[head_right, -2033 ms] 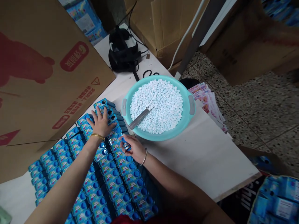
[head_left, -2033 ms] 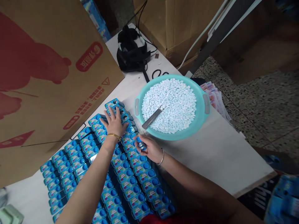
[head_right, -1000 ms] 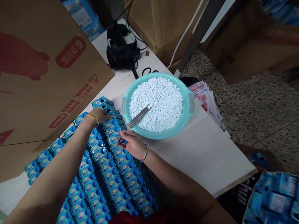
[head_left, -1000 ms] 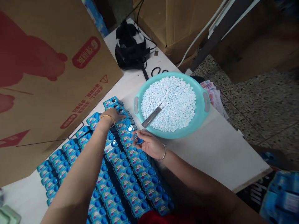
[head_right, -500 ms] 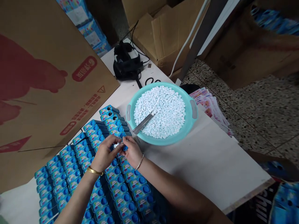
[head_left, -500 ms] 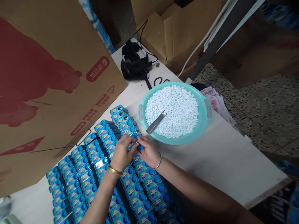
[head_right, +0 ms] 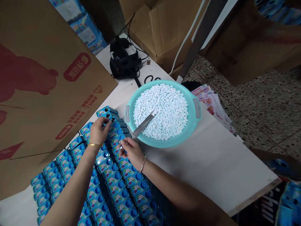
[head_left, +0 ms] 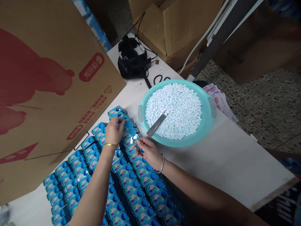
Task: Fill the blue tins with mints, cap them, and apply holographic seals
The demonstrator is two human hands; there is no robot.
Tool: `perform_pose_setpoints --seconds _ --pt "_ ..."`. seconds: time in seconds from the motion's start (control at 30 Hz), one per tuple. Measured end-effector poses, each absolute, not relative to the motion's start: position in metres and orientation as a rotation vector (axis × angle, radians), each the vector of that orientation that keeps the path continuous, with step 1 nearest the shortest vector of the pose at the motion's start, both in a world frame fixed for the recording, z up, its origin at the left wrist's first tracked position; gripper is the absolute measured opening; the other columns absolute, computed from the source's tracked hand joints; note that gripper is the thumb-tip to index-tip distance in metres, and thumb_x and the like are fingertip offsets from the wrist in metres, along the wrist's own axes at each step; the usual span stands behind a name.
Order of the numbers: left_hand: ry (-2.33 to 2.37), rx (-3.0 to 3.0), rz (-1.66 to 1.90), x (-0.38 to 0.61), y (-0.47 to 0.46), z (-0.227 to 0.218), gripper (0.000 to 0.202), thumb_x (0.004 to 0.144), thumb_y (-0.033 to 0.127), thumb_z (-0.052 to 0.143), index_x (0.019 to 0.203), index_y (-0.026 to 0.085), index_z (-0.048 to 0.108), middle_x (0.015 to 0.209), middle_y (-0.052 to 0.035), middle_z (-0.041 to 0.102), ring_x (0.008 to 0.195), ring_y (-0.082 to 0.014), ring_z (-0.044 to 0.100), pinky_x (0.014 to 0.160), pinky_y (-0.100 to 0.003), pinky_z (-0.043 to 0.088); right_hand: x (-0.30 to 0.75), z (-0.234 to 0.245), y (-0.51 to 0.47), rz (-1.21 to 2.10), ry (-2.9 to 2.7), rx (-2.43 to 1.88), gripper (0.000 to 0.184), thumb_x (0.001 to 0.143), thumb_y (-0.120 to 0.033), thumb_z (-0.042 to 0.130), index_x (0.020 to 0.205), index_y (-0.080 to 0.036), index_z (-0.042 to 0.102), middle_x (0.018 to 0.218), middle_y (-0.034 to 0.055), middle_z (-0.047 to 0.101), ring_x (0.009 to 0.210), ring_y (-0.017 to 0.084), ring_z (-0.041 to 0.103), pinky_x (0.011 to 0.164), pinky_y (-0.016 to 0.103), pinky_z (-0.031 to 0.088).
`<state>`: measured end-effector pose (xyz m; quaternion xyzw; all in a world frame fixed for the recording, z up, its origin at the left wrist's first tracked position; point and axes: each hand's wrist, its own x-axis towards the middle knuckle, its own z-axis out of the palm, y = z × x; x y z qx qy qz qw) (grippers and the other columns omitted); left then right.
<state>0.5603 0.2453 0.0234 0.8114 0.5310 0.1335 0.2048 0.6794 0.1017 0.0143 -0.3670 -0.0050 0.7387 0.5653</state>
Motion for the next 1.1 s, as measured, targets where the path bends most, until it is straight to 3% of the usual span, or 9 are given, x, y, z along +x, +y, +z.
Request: perform_pose_setpoints --seconds 0.27,0.4,0.53,0.7,0.8,0.87,0.93,1.0,1.1 --pt "1.679 2.422 0.229 0.560 0.249 0.022 0.031 0.085 0.032 0.051 0.111 0.019 0.062 0.121 -0.0106 0.060 0.114 -0.0272 0.052 0.099 -0.043 0.038 0.682 0.015 0.090 1.787 -0.150 -0.949 0.044 0.072 -0.056 0.069 0.089 -0.020 0.050 0.076 -0.0032 0.061 0.049 0.004 0.047 0.044 0.018 0.031" --pt "1.916 2.273 -0.118 0.572 0.267 0.023 0.076 0.076 0.045 0.063 0.142 0.020 0.037 0.156 -0.0123 0.022 0.142 -0.0346 0.018 0.112 -0.053 0.024 0.685 0.017 0.091 1.849 -0.218 -0.949 0.047 0.072 -0.059 0.067 0.093 -0.018 0.055 0.078 -0.0017 0.060 0.051 0.005 0.047 0.045 0.020 0.033" --pt "2.038 2.066 -0.521 0.579 0.294 0.016 0.108 0.067 0.059 0.067 0.151 0.018 0.014 0.159 -0.0138 -0.003 0.145 -0.0392 -0.003 0.113 -0.062 0.013 0.686 0.017 0.092 1.863 -0.302 -0.967 0.045 0.076 -0.057 0.064 0.096 -0.018 0.058 0.065 -0.0042 0.056 0.050 0.006 0.044 0.047 0.021 0.033" --pt "2.036 1.984 -0.706 0.584 0.308 0.015 0.119 0.061 0.063 0.069 0.151 0.017 0.007 0.159 -0.0154 -0.001 0.144 -0.0395 -0.003 0.113 -0.062 0.011 0.685 0.016 0.093 1.777 -0.445 -1.085 0.038 0.082 -0.049 0.060 0.102 -0.017 0.059 0.057 -0.0063 0.049 0.051 0.008 0.045 0.051 0.022 0.036" --pt "2.026 2.131 -0.445 0.591 0.292 0.028 0.109 0.064 0.057 0.070 0.150 0.015 0.018 0.158 -0.0172 0.008 0.145 -0.0395 0.002 0.113 -0.060 0.015 0.685 0.016 0.097 1.575 -0.568 -1.238 0.031 0.082 -0.043 0.060 0.102 -0.019 0.061 0.065 -0.0030 0.055 0.057 0.011 0.051 0.056 0.025 0.042" --pt "1.905 2.138 -0.178 0.592 0.270 0.040 0.084 0.071 0.055 0.066 0.140 0.015 0.040 0.148 -0.0189 0.034 0.138 -0.0376 0.027 0.109 -0.054 0.028 0.686 0.016 0.101 1.408 -0.630 -1.318 0.027 0.083 -0.039 0.061 0.102 -0.020 0.061 0.077 0.0007 0.062 0.069 0.015 0.057 0.064 0.027 0.046" --pt "1.640 1.935 -0.055 0.588 0.243 0.052 0.055 0.076 0.056 0.058 0.112 0.015 0.061 0.115 -0.0149 0.063 0.109 -0.0296 0.056 0.093 -0.043 0.045 0.686 0.016 0.104 1.279 -0.682 -1.354 0.024 0.083 -0.036 0.060 0.103 -0.021 0.061 0.090 0.0038 0.065 0.085 0.018 0.060 0.075 0.030 0.048" --pt "1.364 1.670 -0.040 0.579 0.219 0.060 0.044 0.075 0.058 0.057 0.084 0.015 0.063 0.080 -0.0062 0.065 0.076 -0.0193 0.060 0.072 -0.032 0.049 0.684 0.017 0.107 1.221 -0.733 -1.354 0.024 0.082 -0.031 0.059 0.104 -0.021 0.060 0.100 0.0055 0.065 0.096 0.020 0.059 0.086 0.033 0.047" --pt "1.231 1.486 -0.014 0.564 0.202 0.063 0.037 0.068 0.052 0.065 0.067 0.016 0.056 0.061 0.0012 0.055 0.058 -0.0115 0.050 0.057 -0.025 0.043 0.676 0.017 0.108 1.248 -0.737 -1.321 0.027 0.080 -0.028 0.058 0.106 -0.020 0.058 0.105 0.0063 0.064 0.098 0.020 0.058 0.088 0.035 0.045"
